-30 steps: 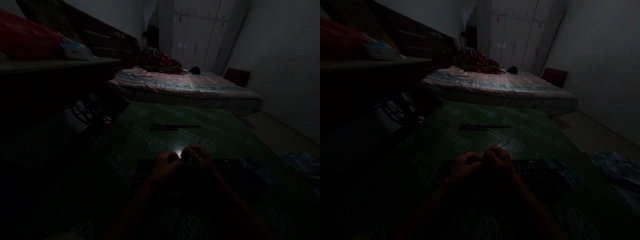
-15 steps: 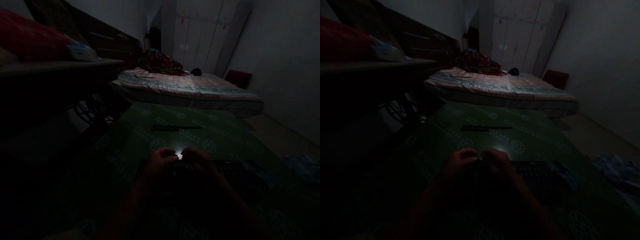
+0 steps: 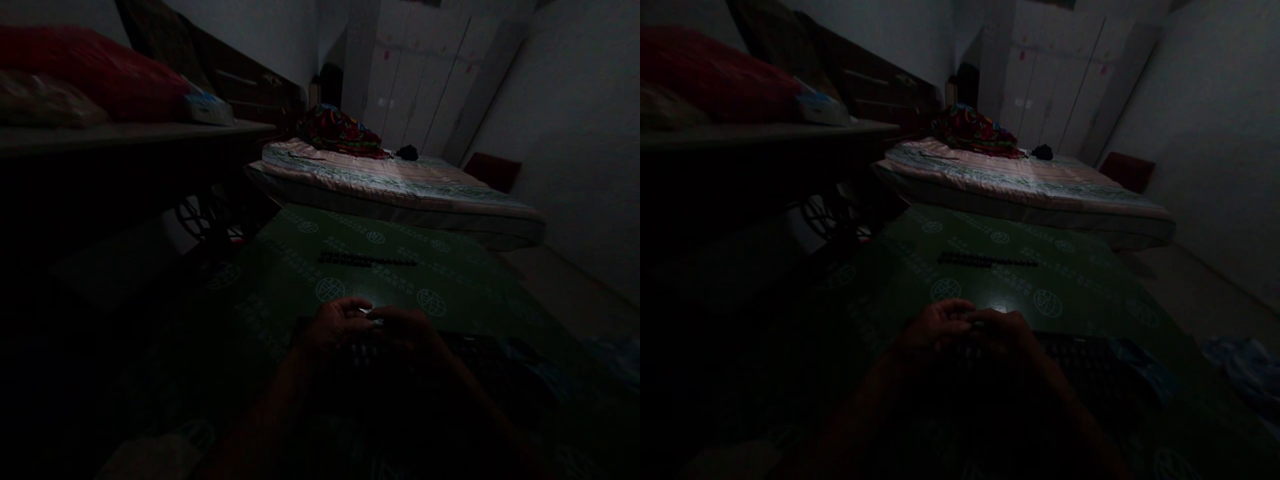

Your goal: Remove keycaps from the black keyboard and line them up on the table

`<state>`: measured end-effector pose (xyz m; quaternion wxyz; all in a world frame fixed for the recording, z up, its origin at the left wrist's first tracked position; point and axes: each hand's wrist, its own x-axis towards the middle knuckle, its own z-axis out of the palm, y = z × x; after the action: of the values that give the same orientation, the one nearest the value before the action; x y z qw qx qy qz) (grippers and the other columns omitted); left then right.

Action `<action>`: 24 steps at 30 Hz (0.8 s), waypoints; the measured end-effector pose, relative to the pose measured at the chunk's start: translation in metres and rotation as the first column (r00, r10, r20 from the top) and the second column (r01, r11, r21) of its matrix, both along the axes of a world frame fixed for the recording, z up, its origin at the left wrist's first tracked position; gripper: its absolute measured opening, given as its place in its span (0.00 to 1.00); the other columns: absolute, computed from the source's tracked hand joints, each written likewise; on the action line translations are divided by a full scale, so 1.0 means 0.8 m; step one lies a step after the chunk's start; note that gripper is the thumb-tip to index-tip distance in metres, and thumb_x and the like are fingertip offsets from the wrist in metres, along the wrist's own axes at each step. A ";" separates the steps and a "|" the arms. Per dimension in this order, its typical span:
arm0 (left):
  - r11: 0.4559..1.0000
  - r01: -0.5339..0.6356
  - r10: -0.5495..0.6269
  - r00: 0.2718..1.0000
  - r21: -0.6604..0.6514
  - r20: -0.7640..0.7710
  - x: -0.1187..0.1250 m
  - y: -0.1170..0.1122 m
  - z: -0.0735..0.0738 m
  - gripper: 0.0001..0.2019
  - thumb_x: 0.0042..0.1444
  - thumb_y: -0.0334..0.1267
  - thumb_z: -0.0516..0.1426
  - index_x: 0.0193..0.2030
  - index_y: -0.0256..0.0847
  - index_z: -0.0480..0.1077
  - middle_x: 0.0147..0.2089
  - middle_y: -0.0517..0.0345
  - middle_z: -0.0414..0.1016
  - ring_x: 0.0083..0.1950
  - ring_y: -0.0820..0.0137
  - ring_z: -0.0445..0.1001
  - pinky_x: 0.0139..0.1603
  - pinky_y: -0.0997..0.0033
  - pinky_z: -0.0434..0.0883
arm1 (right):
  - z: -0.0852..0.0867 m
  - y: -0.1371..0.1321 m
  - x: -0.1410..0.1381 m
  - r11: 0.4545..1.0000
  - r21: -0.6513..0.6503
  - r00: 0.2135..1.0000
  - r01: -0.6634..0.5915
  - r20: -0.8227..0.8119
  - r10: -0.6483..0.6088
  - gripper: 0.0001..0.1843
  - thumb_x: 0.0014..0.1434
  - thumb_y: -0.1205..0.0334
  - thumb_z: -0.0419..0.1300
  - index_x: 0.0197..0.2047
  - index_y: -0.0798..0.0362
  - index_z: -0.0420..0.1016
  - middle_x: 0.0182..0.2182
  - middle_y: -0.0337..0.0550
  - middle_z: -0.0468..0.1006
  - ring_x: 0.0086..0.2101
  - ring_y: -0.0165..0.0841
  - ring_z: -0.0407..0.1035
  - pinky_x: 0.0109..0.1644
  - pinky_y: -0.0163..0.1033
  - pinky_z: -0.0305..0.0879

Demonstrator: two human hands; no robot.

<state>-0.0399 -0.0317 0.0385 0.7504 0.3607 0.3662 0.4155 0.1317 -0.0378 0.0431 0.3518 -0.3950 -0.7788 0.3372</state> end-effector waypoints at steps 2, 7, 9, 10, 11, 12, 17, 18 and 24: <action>1.000 0.008 -0.008 1.000 0.002 0.003 -0.001 0.001 0.000 0.20 0.31 0.30 0.66 0.36 0.35 0.69 0.30 0.59 0.73 0.30 0.74 0.72 0.35 0.73 0.66 | 0.000 0.002 -0.001 1.000 -0.010 1.000 -0.017 0.003 0.017 0.14 0.50 0.58 0.58 0.39 0.56 0.75 0.24 0.39 0.74 0.21 0.26 0.63 0.25 0.30 0.58; 0.998 -0.064 0.064 0.997 -0.006 -0.043 -0.002 0.002 0.005 0.21 0.30 0.32 0.66 0.36 0.35 0.70 0.29 0.60 0.72 0.29 0.74 0.71 0.34 0.73 0.65 | 0.004 0.020 0.001 1.000 -0.010 0.999 0.010 0.040 -0.009 0.13 0.49 0.57 0.59 0.34 0.56 0.75 0.19 0.35 0.68 0.19 0.24 0.57 0.22 0.29 0.54; 0.992 -0.123 0.122 0.986 -0.002 -0.111 -0.003 0.003 0.007 0.20 0.34 0.35 0.65 0.37 0.35 0.69 0.30 0.58 0.73 0.29 0.75 0.71 0.32 0.75 0.64 | 0.002 0.041 0.006 0.998 -0.013 0.996 0.055 0.064 -0.054 0.12 0.48 0.57 0.59 0.33 0.56 0.75 0.18 0.35 0.67 0.19 0.24 0.57 0.22 0.29 0.54; 0.989 -0.148 0.146 0.978 0.000 -0.145 -0.004 0.003 0.008 0.19 0.36 0.36 0.64 0.37 0.35 0.69 0.31 0.56 0.74 0.29 0.75 0.70 0.31 0.75 0.64 | 0.000 0.055 0.010 0.995 -0.020 0.992 0.094 0.087 -0.092 0.12 0.48 0.57 0.59 0.33 0.56 0.75 0.18 0.35 0.67 0.18 0.23 0.57 0.22 0.29 0.54; 0.985 -0.172 0.170 0.970 0.002 -0.173 -0.005 0.004 0.008 0.17 0.38 0.37 0.63 0.37 0.34 0.69 0.31 0.55 0.74 0.28 0.75 0.70 0.30 0.76 0.63 | -0.004 0.072 0.015 0.989 -0.031 0.984 0.142 0.111 -0.138 0.13 0.48 0.57 0.59 0.33 0.56 0.75 0.18 0.35 0.68 0.17 0.23 0.56 0.21 0.29 0.54; 0.981 -0.192 0.189 0.963 0.001 -0.191 -0.006 0.004 0.008 0.16 0.38 0.37 0.63 0.36 0.34 0.69 0.31 0.54 0.75 0.27 0.75 0.70 0.29 0.76 0.63 | -0.010 0.090 0.020 0.982 -0.037 0.974 0.185 0.137 -0.178 0.13 0.47 0.56 0.58 0.32 0.57 0.75 0.18 0.36 0.69 0.17 0.23 0.56 0.20 0.29 0.53; 0.967 -0.254 0.251 0.946 0.011 -0.204 -0.008 0.006 0.008 0.12 0.40 0.35 0.61 0.34 0.34 0.69 0.28 0.56 0.74 0.24 0.77 0.69 0.28 0.76 0.64 | -0.053 0.175 0.046 0.942 -0.032 0.910 0.335 0.268 -0.315 0.12 0.44 0.59 0.59 0.32 0.57 0.76 0.25 0.41 0.75 0.23 0.27 0.65 0.25 0.30 0.58; 0.967 -0.255 0.252 0.946 0.009 -0.203 -0.008 0.005 0.008 0.11 0.41 0.34 0.60 0.34 0.34 0.69 0.27 0.56 0.74 0.24 0.77 0.69 0.28 0.77 0.64 | -0.060 0.186 0.048 0.939 -0.031 0.906 0.341 0.276 -0.320 0.11 0.43 0.60 0.59 0.31 0.56 0.76 0.26 0.42 0.76 0.25 0.29 0.67 0.26 0.30 0.59; 0.967 -0.254 0.253 0.936 0.026 -0.243 -0.009 0.006 0.006 0.11 0.41 0.36 0.61 0.33 0.34 0.70 0.27 0.55 0.75 0.24 0.77 0.69 0.27 0.77 0.63 | -0.080 0.216 0.044 0.928 -0.056 0.885 0.367 0.328 -0.330 0.11 0.43 0.63 0.58 0.30 0.56 0.77 0.23 0.39 0.75 0.24 0.29 0.67 0.24 0.29 0.57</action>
<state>-0.0468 -0.0271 0.0430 0.6408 0.3566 0.5005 0.4600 0.1666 0.1349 -0.0207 0.2550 -0.5969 -0.7197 0.2464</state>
